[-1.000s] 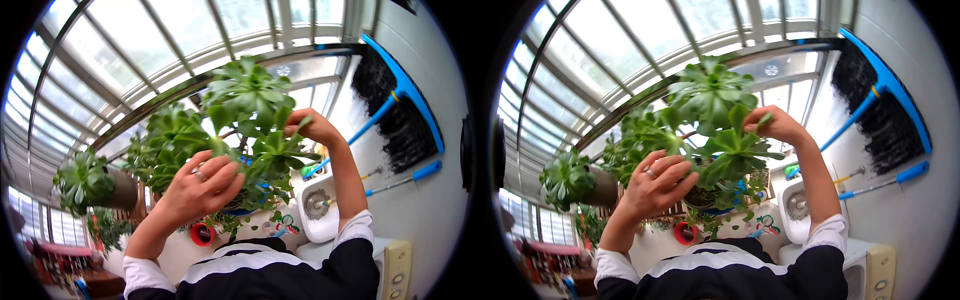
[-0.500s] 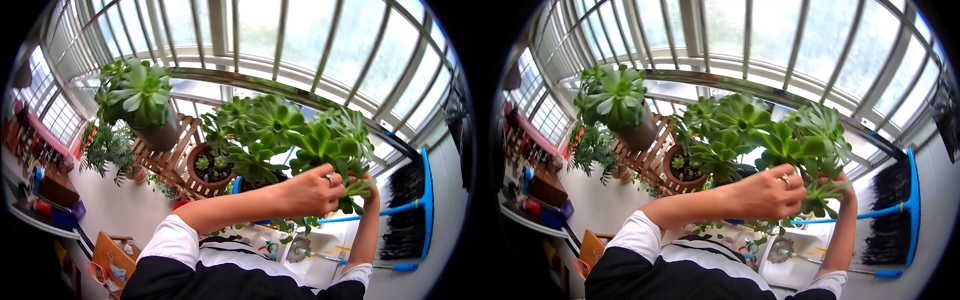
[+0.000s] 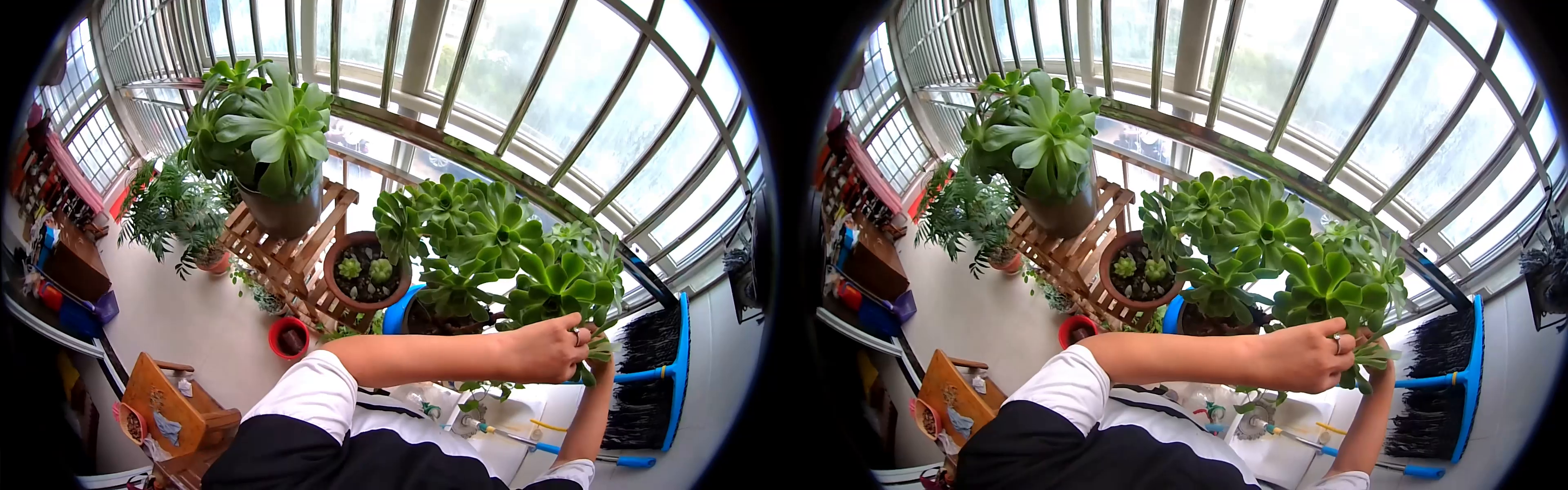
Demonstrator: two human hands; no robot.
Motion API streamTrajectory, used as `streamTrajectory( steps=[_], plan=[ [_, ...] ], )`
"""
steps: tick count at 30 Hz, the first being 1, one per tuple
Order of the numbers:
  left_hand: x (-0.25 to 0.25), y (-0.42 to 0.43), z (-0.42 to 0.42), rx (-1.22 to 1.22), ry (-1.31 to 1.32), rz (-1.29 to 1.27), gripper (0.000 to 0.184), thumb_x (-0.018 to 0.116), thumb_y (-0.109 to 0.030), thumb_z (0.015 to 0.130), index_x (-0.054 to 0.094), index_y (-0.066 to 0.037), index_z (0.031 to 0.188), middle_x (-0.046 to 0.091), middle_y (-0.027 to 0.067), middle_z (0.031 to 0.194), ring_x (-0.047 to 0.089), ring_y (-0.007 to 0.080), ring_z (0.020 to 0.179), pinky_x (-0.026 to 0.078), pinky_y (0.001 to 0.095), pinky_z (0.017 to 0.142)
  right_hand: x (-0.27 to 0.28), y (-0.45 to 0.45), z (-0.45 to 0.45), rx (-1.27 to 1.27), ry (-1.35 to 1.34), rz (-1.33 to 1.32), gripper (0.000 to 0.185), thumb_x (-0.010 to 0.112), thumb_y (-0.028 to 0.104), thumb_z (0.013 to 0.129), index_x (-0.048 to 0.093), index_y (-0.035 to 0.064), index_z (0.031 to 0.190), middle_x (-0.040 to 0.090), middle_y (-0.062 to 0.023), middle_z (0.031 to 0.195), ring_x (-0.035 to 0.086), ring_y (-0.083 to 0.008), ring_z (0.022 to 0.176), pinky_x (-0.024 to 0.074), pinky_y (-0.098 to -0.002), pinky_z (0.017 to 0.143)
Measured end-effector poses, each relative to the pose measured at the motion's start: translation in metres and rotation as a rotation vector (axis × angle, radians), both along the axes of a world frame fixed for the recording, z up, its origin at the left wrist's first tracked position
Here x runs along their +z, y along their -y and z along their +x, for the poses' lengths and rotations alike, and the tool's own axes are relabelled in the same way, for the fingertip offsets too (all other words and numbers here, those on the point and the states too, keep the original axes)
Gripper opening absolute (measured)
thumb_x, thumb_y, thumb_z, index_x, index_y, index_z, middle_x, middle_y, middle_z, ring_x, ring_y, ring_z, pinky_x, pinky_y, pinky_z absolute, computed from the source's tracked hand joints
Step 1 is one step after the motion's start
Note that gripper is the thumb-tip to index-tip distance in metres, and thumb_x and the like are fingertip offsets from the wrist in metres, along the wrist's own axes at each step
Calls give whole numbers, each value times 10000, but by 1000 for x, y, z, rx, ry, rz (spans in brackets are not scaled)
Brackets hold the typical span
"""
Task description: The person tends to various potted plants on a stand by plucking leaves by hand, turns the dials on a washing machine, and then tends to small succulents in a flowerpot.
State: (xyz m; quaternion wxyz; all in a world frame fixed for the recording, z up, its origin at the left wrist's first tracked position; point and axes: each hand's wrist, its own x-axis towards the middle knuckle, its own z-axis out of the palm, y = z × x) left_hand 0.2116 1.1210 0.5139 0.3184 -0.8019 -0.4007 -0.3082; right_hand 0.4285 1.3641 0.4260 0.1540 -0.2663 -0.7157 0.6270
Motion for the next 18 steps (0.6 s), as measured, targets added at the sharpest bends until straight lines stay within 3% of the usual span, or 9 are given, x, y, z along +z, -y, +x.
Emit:
streamTrajectory(
  steps=[4, 8, 9, 14, 16, 18],
  plan=[
    [1, 3, -4, -34, -21, -48, 91, 604, -133, 696, 612, -112, 608, 544, -9, 747, 537, 166, 825, 422, 328, 804, -11, 2, 10, -3, 162, 38, 183, 612, 219, 920, 628, 57, 1004, 640, -24, 845, 593, -104, 754, 473, -255, 634],
    [8, 6, -9, -68, -42, -110, 66, 606, -177, 715, 648, -140, 679, 555, -16, 850, 518, 167, 938, 416, 325, 871, -13, 11, -1, -96, 4, -330, 238, 597, 225, 917, 624, 48, 1073, 658, -56, 933, 614, -129, 818, 505, -283, 693],
    [10, 6, -13, -77, -85, -193, 59, 610, -188, 720, 654, -150, 714, 551, -10, 855, 521, 171, 956, 423, 330, 877, -2, 21, -4, -9, -50, -322, 279, 594, 240, 911, 619, 30, 1094, 658, -60, 976, 616, -141, 854, 507, -296, 731],
    [14, 10, -16, -72, -83, -322, 129, 635, -131, 672, 602, -101, 793, 541, 23, 883, 560, 191, 953, 470, 389, 891, -6, 21, -13, 43, -102, -310, 256, 660, 210, 853, 663, 1, 1000, 673, -89, 940, 638, -172, 819, 515, -310, 746],
    [15, 12, -18, -57, -75, -347, 165, 637, -126, 672, 617, -105, 834, 559, 13, 940, 571, 185, 976, 467, 395, 897, 12, 40, -22, 43, -134, -312, 281, 690, 265, 849, 669, 1, 941, 668, -62, 866, 622, -134, 762, 506, -277, 667],
    [21, 15, -17, -36, -74, -352, 174, 644, -123, 674, 626, -120, 847, 572, -1, 960, 579, 167, 981, 461, 395, 906, 25, 49, -24, -27, -75, -261, 209, 666, 155, 835, 661, -18, 952, 673, -100, 894, 648, -178, 780, 523, -301, 710]
  ],
)
